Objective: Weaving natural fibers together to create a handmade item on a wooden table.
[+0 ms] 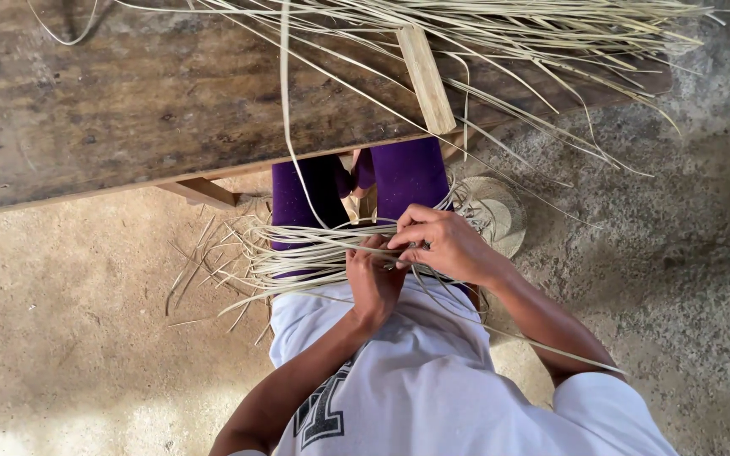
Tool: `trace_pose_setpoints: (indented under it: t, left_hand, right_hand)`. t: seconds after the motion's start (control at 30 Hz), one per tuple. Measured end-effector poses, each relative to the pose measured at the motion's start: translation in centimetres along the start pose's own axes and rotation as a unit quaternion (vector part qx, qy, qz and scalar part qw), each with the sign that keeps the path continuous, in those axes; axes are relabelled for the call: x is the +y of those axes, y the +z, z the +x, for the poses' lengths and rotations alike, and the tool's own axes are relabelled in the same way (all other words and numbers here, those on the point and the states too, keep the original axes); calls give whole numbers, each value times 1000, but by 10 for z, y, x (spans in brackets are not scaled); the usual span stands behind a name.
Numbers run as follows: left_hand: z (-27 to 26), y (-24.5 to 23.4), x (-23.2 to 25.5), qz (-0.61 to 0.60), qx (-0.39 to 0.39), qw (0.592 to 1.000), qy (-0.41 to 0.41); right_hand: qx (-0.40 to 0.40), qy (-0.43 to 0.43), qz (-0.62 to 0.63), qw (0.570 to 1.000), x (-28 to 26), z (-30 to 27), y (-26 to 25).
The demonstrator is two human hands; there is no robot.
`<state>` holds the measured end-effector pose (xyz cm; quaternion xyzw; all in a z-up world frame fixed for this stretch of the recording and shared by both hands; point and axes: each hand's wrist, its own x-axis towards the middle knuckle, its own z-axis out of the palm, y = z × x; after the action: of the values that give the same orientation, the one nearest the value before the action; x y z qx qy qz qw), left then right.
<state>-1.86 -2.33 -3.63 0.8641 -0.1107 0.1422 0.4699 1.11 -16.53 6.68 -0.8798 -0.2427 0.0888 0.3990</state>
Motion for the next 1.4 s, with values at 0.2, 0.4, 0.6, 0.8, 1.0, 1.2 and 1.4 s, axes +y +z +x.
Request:
trace_pose_setpoints:
  t: [0.2,0.4,0.6,0.8,1.0,1.2,1.4]
  left_hand:
    - [7,-12,11,22,-72,997,-22]
    - [15,-10,7,-159,-165,942,-244]
    - [21,-1,-7,-205,-213,903,-311]
    - [31,-24,19,-129,-224,928,-268]
    - [53,-43,49,119,-217,947,-203]
    - [82,-51,31,99,-177,968,-150]
    - [202,-104,-9,100,-75,985,-115]
  right_hand:
    - [36,28,91,995,7,-7,12]
    - [105,109,287,946,6,-16,5]
    - [157,71,335,926,-8,-3,9]
    - [344,130,320,873,36,-19,35]
    - [363,116,52,923,16,-45,77]
    - [324,132,34,936,23,-55,98]
    - [351,105,57,929,18,-59,96]
